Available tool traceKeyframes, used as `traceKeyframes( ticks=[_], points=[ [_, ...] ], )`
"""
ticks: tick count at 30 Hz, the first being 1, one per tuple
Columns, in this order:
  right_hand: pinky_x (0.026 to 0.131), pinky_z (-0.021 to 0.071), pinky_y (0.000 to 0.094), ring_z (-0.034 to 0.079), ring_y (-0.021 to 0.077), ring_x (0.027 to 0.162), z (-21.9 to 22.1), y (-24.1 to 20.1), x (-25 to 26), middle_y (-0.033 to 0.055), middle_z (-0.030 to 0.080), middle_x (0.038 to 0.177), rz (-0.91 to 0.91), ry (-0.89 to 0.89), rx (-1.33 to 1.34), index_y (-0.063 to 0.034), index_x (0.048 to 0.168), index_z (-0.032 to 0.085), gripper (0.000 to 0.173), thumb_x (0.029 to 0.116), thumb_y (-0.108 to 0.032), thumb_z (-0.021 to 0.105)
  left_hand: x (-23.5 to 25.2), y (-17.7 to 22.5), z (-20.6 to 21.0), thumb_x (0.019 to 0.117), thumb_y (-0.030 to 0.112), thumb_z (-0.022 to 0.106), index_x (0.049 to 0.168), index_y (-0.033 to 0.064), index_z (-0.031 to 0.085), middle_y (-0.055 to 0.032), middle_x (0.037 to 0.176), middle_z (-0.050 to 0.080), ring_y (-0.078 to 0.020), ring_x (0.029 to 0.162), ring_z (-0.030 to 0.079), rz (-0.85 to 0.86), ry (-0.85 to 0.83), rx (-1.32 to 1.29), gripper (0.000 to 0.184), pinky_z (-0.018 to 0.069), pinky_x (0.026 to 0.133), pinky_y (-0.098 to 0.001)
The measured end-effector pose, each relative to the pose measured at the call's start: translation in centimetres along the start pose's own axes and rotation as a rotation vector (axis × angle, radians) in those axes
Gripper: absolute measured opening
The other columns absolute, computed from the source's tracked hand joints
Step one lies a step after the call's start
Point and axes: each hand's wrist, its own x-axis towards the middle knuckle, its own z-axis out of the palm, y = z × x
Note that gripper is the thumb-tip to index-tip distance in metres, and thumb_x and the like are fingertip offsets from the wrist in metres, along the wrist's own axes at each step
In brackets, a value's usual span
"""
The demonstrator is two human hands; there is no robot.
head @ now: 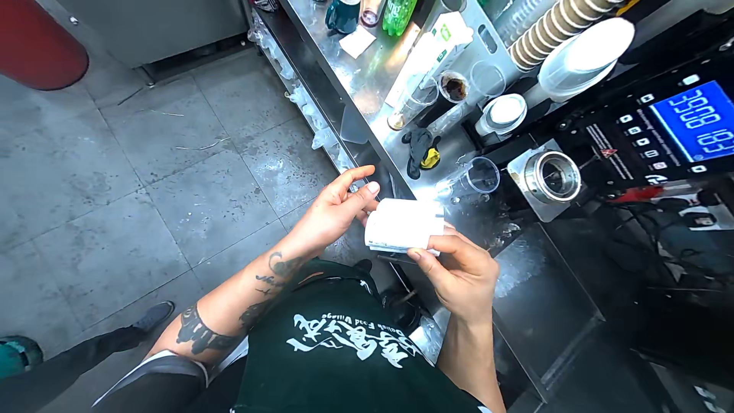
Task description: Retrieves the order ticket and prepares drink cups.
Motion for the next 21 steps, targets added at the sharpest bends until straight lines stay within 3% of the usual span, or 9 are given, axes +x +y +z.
traceKeyframes(
  ticks=[4,7,11,13,16,21],
  points=[
    [0.111,0.0496,0.0491,0.072,0.0153,0.100,-0.1,-0.5,-0.1,-0.0009,0.076,0.095,-0.038,-0.056,0.020,-0.0112,0.095,0.074,0.007,0.0895,-0.011,0.079,-0.1,-0.1,0.0,0.1066,0.027,0.055,0.150,0.0133,0.048,-0.0090,0.100,0.069,-0.0122,0.079,0.066,-0.037,-0.028,-0.042,0.046,0.0568,0.074,-0.0269],
    [0.108,0.0525,0.0471,0.072,0.0143,0.095,-0.2,-0.5,-0.5,0.0000,0.075,0.093,-0.006,-0.071,0.054,-0.0104,0.096,0.074,0.007,0.0906,-0.010,0.078,-0.2,0.0,-0.1,0.1040,0.016,0.059,0.154,0.0167,0.045,-0.0127,0.103,0.073,-0.0147,0.081,0.070,0.006,-0.036,-0.091,0.052,0.0593,0.076,-0.0294],
    [0.093,0.0606,0.0381,0.072,0.0168,0.097,-0.3,-0.4,-0.9,0.0033,0.075,0.098,0.051,-0.052,0.108,-0.0094,0.099,0.075,0.008,0.0912,-0.010,0.077,-0.5,0.7,-0.1,0.1045,0.010,0.055,0.156,0.0159,0.042,-0.0151,0.111,0.072,-0.0200,0.093,0.072,0.092,-0.005,-0.101,0.054,0.0594,0.087,-0.0357],
    [0.087,0.0625,0.0343,0.072,0.0154,0.095,-0.2,-0.4,-0.9,0.0034,0.075,0.099,0.080,-0.041,0.114,-0.0090,0.102,0.075,0.011,0.0911,-0.010,0.077,-0.7,0.9,-0.2,0.1044,0.009,0.055,0.156,0.0149,0.043,-0.0149,0.111,0.073,-0.0194,0.093,0.072,0.142,0.015,-0.098,0.054,0.0598,0.087,-0.0345],
    [0.083,0.0642,0.0339,0.073,0.0156,0.092,-0.1,-0.4,-0.8,0.0053,0.075,0.106,0.128,-0.035,0.130,-0.0081,0.116,0.072,0.026,0.0909,-0.009,0.078,-0.7,1.0,-0.3,0.1043,0.005,0.054,0.158,0.0141,0.039,-0.0159,0.105,0.073,-0.0183,0.088,0.072,0.213,0.019,-0.108,0.057,0.0601,0.082,-0.0323],
    [0.087,0.0635,0.0371,0.073,0.0199,0.097,0.0,-0.5,-0.3,0.0090,0.073,0.114,0.171,-0.048,0.198,-0.0105,0.137,0.060,0.050,0.0903,-0.007,0.077,-1.3,1.6,-0.4,0.1024,-0.001,0.055,0.158,0.0108,0.038,-0.0179,0.103,0.074,-0.0196,0.083,0.073,0.297,0.035,-0.093,0.059,0.0617,0.078,-0.0320]
  ],
)
